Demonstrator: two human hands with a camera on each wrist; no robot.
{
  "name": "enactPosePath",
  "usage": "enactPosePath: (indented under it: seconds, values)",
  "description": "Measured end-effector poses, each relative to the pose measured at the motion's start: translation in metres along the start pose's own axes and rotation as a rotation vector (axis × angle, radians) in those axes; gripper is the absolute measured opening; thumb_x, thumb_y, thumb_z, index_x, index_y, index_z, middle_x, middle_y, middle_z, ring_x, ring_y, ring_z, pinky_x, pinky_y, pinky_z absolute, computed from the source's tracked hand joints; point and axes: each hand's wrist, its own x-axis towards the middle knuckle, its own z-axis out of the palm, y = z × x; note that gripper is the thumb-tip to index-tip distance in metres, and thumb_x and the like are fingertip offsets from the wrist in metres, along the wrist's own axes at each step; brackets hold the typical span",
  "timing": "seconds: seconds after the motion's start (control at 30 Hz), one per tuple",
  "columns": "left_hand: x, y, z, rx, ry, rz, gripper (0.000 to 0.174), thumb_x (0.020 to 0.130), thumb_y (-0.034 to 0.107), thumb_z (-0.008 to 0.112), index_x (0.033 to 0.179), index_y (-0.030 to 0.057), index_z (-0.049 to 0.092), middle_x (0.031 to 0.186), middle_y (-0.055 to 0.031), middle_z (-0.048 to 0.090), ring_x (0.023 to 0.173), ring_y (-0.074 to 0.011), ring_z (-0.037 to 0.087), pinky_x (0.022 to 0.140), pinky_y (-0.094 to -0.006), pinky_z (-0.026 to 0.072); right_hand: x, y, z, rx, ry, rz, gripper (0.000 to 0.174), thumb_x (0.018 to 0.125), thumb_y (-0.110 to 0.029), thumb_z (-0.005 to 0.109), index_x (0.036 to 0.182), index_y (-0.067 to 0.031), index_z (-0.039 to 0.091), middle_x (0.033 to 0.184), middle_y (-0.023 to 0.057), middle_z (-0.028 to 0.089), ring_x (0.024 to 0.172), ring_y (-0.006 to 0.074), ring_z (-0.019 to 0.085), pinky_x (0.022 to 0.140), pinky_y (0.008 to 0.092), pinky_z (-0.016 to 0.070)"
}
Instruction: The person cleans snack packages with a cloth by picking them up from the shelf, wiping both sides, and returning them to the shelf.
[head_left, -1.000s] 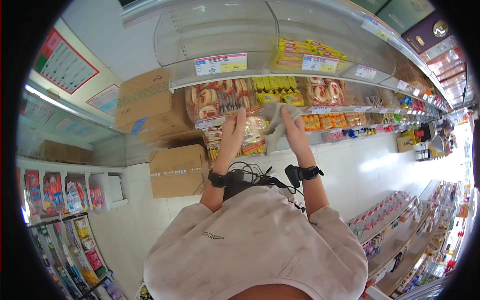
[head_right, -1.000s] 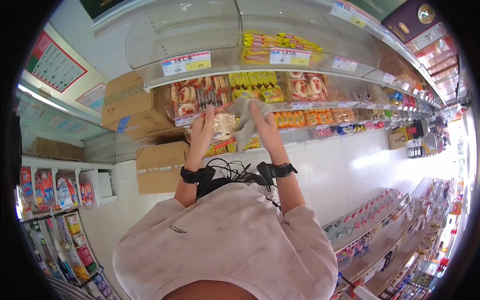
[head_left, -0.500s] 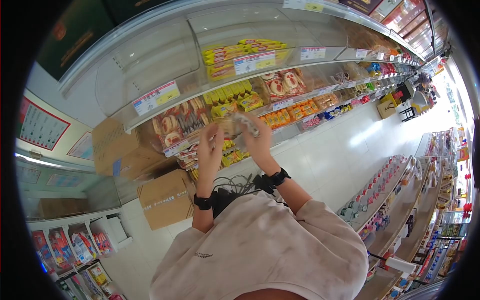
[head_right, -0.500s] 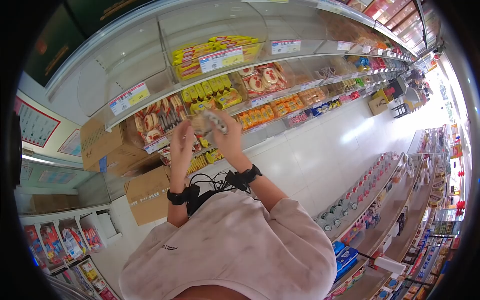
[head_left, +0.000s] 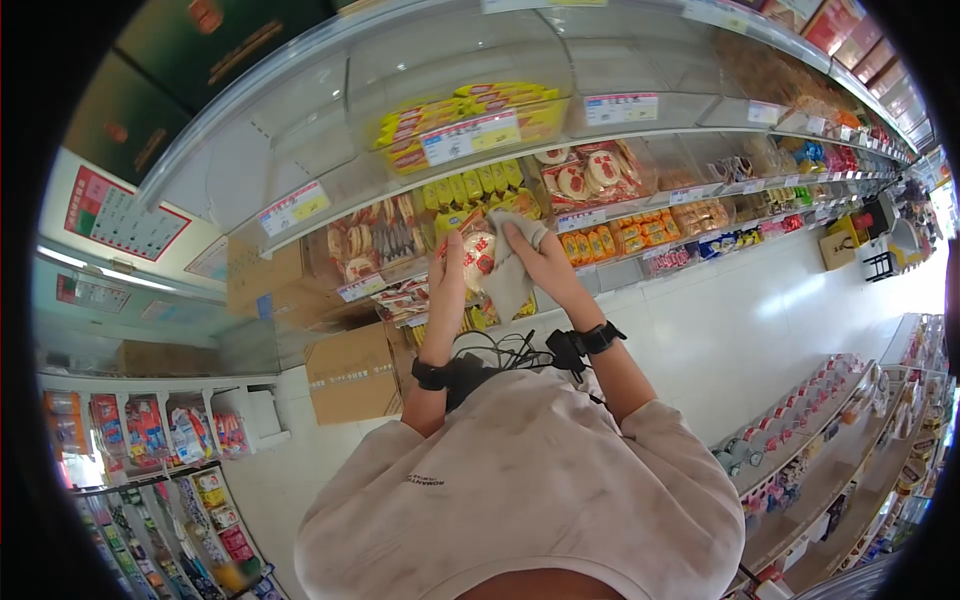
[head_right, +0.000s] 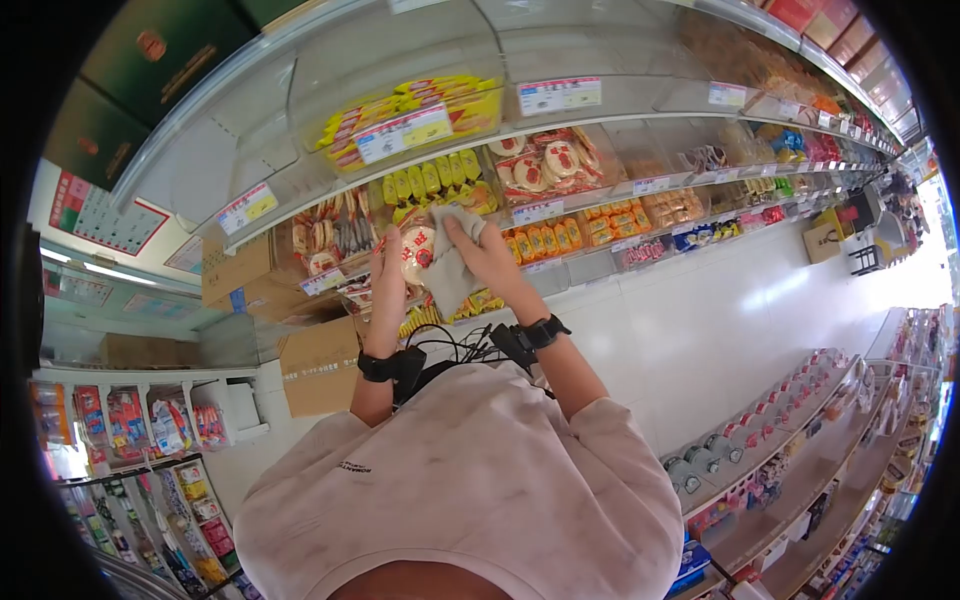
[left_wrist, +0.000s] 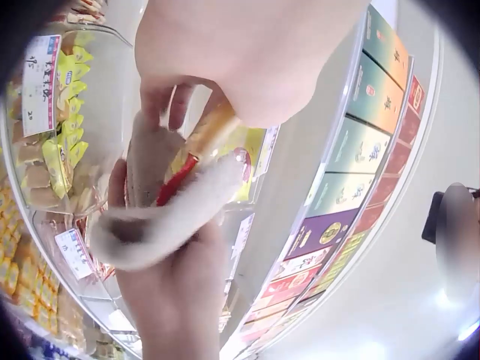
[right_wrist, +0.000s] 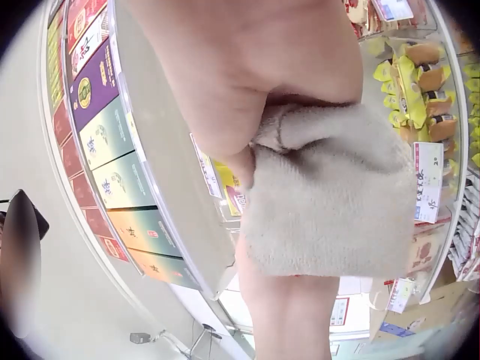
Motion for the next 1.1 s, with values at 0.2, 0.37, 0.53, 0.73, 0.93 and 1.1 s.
enactPosePath:
  seconds: [0.2, 0.37, 0.53, 0.73, 0.93, 1.1]
  values:
    - [0.012, 0.024, 0.053, 0.004, -0.131, -0.115, 0.05, 0.105, 0.044, 0.05, 0.11, -0.0027, 0.067, 0.091, -0.0032, 0.068, 0.082, -0.0099, 0.061, 0.077, -0.0256, 0.048, -0.016, 0.001, -0.052, 0.089, -0.229, 0.036, 0.042, 0.094, -0.027, 0.071, 0.124, 0.001, 0.063, 0.108, 0.0057, 0.07, 0.095, 0.0118, 0.063, 0.084, 0.0299, 0.0518]
    - [0.031, 0.008, 0.096, 0.047, -0.24, -0.083, 0.051, 0.1, 0.03, 0.063, 0.137, -0.0017, 0.051, 0.119, -0.0089, 0.064, 0.109, -0.0131, 0.061, 0.089, -0.027, 0.0484, -0.008, 0.012, -0.102, 0.132, 0.012, -0.001, 0.038, 0.093, -0.025, 0.071, 0.119, 0.0027, 0.065, 0.096, 0.0064, 0.073, 0.085, 0.0129, 0.066, 0.076, 0.0318, 0.0531]
    - [0.054, -0.019, 0.144, 0.07, -0.27, 0.074, 0.06, 0.094, 0.012, 0.07, 0.143, -0.003, 0.041, 0.112, -0.0116, 0.065, 0.101, -0.0143, 0.063, 0.08, -0.0269, 0.0504, 0.017, 0.035, -0.14, -0.077, 0.169, -0.118, 0.029, 0.093, -0.019, 0.069, 0.11, 0.0037, 0.065, 0.084, 0.0146, 0.071, 0.075, 0.022, 0.068, 0.07, 0.0358, 0.0521]
    - [0.109, -0.053, 0.181, 0.227, -0.126, 0.234, 0.051, 0.091, 0.017, 0.074, 0.132, -0.0032, 0.051, 0.092, -0.0103, 0.067, 0.08, -0.0152, 0.066, 0.066, -0.029, 0.0518, 0.064, 0.04, -0.175, -0.567, 0.347, -0.186, 0.022, 0.087, -0.012, 0.068, 0.103, 0.0017, 0.064, 0.087, 0.0227, 0.069, 0.083, 0.0421, 0.066, 0.073, 0.0458, 0.0523]
    - [0.128, -0.058, 0.183, 0.638, -0.022, 0.429, 0.043, 0.086, 0.014, 0.077, 0.12, -0.0059, 0.06, 0.097, -0.02, 0.07, 0.083, -0.0236, 0.067, 0.071, -0.0361, 0.0515, 0.086, 0.035, -0.192, -0.643, 0.553, -0.484, 0.041, 0.077, -0.003, 0.069, 0.116, -0.0006, 0.058, 0.106, 0.0233, 0.064, 0.1, 0.0435, 0.061, 0.082, 0.0499, 0.0489]
    - [0.118, -0.067, 0.187, 1.118, 0.111, 0.735, 0.038, 0.08, 0.009, 0.073, 0.117, 0.002, 0.065, 0.123, -0.0228, 0.06, 0.119, -0.0411, 0.053, 0.099, -0.054, 0.0453, 0.095, 0.066, -0.17, -0.766, 0.212, -0.536, 0.052, 0.071, 0.0, 0.069, 0.122, -0.0021, 0.058, 0.125, 0.018, 0.06, 0.117, 0.0398, 0.055, 0.098, 0.0475, 0.0454]
